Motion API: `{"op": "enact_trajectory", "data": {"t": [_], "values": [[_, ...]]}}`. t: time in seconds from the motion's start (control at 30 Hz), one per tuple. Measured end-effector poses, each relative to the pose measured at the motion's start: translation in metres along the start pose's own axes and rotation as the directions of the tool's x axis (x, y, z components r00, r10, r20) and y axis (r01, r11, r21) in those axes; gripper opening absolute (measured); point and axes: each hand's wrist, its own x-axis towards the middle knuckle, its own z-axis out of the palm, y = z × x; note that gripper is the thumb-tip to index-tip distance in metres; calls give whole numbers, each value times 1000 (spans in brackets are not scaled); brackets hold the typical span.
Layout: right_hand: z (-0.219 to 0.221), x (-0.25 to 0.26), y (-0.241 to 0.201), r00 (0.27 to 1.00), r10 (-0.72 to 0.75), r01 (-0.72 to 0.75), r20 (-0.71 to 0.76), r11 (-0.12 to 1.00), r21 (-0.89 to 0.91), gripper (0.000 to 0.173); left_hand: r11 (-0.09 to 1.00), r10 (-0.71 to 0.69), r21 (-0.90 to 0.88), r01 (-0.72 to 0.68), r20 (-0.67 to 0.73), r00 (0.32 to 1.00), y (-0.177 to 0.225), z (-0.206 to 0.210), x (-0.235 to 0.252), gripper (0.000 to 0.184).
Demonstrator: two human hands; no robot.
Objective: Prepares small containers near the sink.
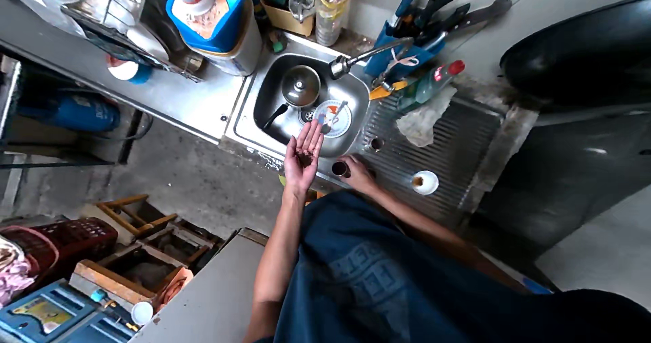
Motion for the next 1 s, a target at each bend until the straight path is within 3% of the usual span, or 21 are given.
{"op": "enact_trajectory", "data": {"t": [0.23,0.4,0.47,0.57,0.63,0.7,0.77,0.83,1.0], "values": [[17,-1,24,996,-79,76,-31,993,-89,49,999,-6,-41,6,11,1000,-1,-4,3,55],[12,-2,23,999,-30,35,33,988,-148,62,997,-3,-80,9,78,997,-1,0,1,58],[0,-7,14,1000,-22,23,16,995,-101,55,995,-9,-101,20,109,994,1,6,0,59],[-17,-15,7,968,48,-61,-245,997,-47,42,993,-31,-107,46,142,989,4,19,-3,59],[-29,-17,10,870,152,-196,-469,980,-45,57,992,-38,-110,56,156,987,5,27,-5,60],[-36,-13,24,768,243,-301,-592,954,1,77,993,-36,-102,52,150,988,5,32,-6,60],[-41,-5,42,740,325,-361,-589,931,61,95,996,-22,-81,34,149,989,5,31,-4,60],[-46,2,53,755,369,-383,-542,919,92,101,998,-9,-68,18,133,991,5,29,-2,59],[-54,13,58,833,344,-311,-434,939,147,78,998,-6,-62,11,89,996,5,19,2,58]]}}
